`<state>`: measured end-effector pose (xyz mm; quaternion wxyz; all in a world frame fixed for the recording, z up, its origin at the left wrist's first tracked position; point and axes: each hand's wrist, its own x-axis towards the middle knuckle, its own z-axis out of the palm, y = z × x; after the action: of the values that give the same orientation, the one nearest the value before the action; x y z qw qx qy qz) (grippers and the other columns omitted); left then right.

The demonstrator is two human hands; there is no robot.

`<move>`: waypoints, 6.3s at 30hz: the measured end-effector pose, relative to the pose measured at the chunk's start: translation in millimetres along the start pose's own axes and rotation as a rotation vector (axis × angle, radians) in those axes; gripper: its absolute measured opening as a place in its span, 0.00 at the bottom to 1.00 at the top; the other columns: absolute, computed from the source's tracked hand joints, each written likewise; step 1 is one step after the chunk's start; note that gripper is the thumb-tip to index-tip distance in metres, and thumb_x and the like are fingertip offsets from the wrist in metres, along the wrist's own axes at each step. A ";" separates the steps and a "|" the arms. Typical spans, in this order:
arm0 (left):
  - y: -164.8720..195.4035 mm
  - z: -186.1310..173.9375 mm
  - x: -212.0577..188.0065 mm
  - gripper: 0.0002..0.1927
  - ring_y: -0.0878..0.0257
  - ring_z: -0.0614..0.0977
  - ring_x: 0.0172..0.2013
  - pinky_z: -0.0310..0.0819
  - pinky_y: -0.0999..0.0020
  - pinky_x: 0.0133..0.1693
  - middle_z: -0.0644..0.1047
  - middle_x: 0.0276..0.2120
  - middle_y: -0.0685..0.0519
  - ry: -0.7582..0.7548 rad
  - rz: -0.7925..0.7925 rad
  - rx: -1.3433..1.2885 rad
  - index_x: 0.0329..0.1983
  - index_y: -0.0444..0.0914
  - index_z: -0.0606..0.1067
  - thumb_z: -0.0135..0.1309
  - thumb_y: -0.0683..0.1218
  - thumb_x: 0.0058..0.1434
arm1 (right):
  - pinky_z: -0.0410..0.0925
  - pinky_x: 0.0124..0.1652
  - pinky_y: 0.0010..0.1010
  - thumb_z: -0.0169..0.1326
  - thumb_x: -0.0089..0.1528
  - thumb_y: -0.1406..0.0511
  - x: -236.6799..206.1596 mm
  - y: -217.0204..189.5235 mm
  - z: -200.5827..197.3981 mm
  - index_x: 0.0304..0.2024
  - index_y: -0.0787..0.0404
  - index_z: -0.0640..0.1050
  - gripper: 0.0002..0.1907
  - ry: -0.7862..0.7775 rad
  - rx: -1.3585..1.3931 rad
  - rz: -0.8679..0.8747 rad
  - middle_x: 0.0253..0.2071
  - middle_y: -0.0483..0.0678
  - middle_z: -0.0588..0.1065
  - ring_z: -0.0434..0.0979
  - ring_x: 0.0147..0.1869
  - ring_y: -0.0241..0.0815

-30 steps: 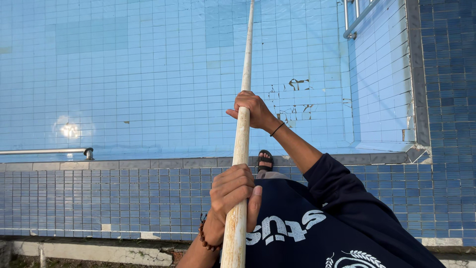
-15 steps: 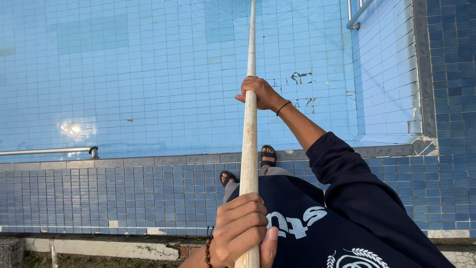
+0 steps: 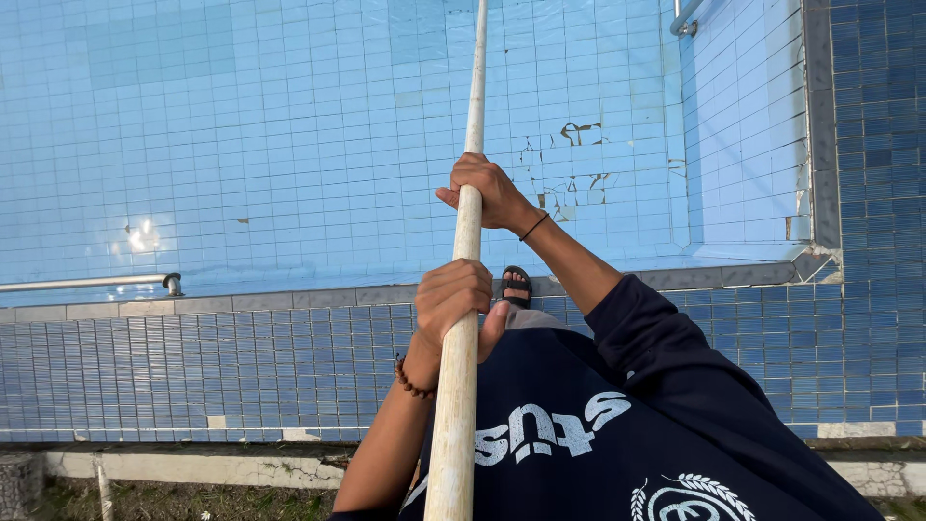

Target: The person uses a long pole with a pool cleaning head to scrub the tiled floor of an empty swimming pool. They move the tool back and forth across the surface, covering different areas of the pool bottom.

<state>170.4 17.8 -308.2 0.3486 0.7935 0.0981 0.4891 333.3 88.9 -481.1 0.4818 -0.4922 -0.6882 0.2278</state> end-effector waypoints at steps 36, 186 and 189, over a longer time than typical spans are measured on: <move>44.4 -13.0 -10.2 0.13 0.58 0.73 0.21 0.73 0.64 0.31 0.70 0.18 0.50 -0.130 -0.135 -0.007 0.17 0.38 0.66 0.55 0.32 0.48 | 0.69 0.40 0.35 0.69 0.59 0.62 -22.5 3.6 9.4 0.20 0.57 0.68 0.23 -0.046 -0.003 -0.044 0.21 0.42 0.70 0.69 0.30 0.41; 210.7 -280.9 2.6 0.14 0.64 0.84 0.23 0.85 0.65 0.36 0.75 0.18 0.53 -0.334 -0.205 -0.069 0.17 0.36 0.67 0.58 0.40 0.54 | 0.69 0.35 0.35 0.69 0.60 0.57 -1.9 -60.1 187.1 0.23 0.57 0.72 0.21 -0.196 0.013 0.108 0.22 0.43 0.72 0.73 0.31 0.41; 221.2 -289.9 -0.5 0.12 0.65 0.84 0.25 0.86 0.70 0.37 0.76 0.20 0.54 -0.405 -0.301 0.050 0.18 0.37 0.69 0.59 0.42 0.53 | 0.68 0.34 0.35 0.69 0.60 0.57 -2.6 -61.7 187.7 0.22 0.57 0.72 0.21 -0.203 0.010 0.111 0.21 0.43 0.71 0.73 0.30 0.41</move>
<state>-115.8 -13.0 -84.2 0.4105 0.8601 0.1553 0.2601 138.6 91.4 -514.6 0.3989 -0.5014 -0.7040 0.3063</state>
